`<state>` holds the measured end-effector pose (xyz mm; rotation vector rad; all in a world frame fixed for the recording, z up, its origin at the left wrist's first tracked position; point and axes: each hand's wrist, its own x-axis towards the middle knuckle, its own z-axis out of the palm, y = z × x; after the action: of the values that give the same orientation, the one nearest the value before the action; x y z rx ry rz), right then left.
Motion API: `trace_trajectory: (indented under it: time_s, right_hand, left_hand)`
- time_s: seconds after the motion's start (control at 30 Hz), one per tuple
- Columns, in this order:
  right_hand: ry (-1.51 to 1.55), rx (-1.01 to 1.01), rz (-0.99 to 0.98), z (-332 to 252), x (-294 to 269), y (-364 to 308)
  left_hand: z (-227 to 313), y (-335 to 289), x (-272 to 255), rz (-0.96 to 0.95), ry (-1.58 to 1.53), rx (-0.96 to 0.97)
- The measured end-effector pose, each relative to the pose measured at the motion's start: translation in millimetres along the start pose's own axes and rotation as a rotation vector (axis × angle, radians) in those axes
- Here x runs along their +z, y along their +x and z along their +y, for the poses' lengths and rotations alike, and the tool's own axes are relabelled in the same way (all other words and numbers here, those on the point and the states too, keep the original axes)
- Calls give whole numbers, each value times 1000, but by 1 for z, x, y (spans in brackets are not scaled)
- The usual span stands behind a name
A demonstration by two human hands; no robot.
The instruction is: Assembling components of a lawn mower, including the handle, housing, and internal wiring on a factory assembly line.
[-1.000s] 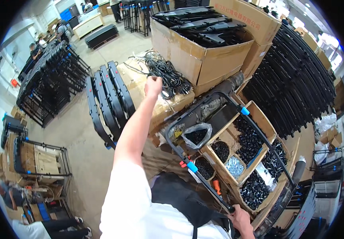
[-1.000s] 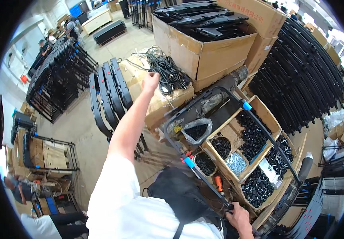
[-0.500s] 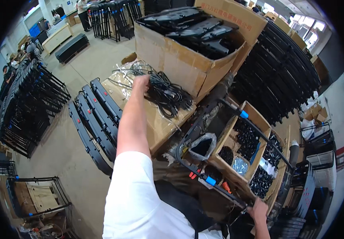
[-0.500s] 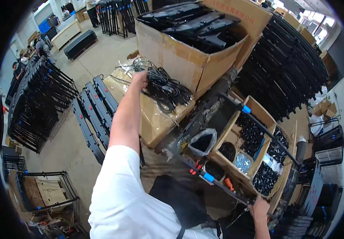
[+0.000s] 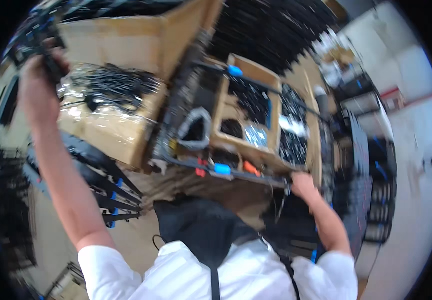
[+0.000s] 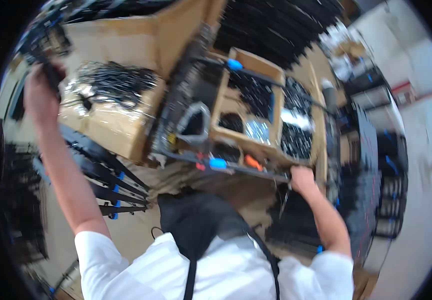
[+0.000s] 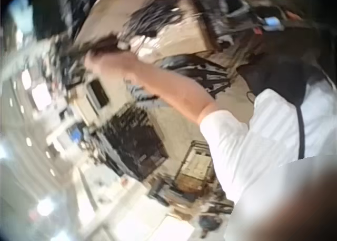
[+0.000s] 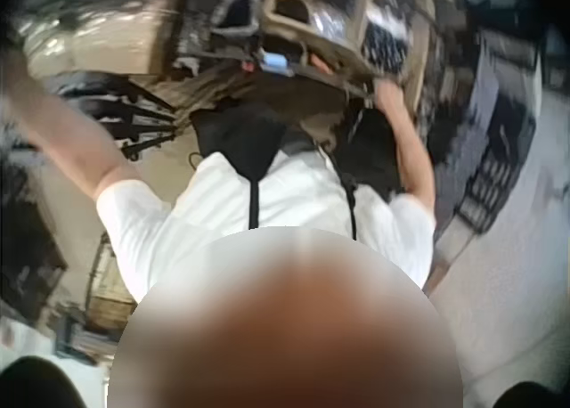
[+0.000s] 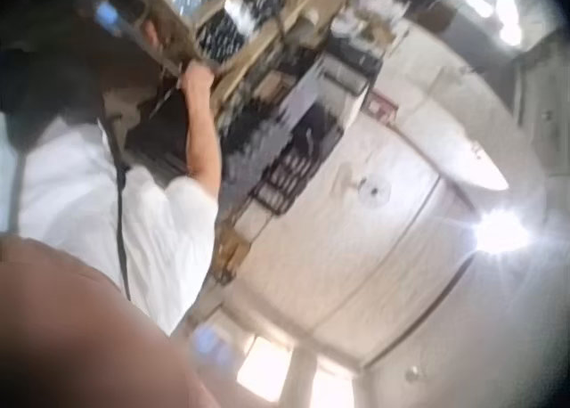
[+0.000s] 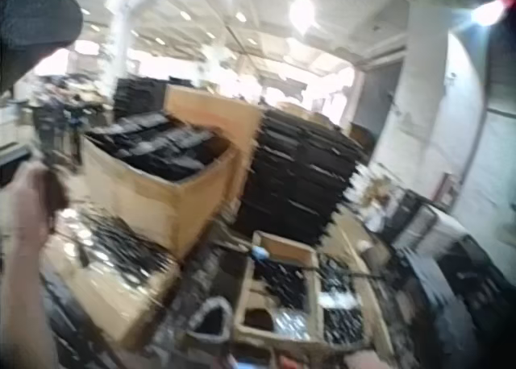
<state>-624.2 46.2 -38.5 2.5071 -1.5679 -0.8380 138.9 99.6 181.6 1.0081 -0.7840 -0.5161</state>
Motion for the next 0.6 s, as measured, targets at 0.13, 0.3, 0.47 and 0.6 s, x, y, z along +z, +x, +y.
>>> trace_trajectory:
  time_s: [0.13, 0.3, 0.47, 0.6]
  right_hand:
    - [52, 108, 235, -3, -19, -1]
    - [-30, 106, -40, -6, -6, -2]
    - [-122, 105, -217, 11, 18, -13]
    - [-97, 67, -8, -9, 4, -12]
  left_hand:
    - [-1, -76, 84, -108, 139, -15]
    - [-48, -197, 159, -304, 146, -261]
    - [-114, -285, 189, -626, 111, -584]
    - [-174, -335, 197, -804, 266, -464]
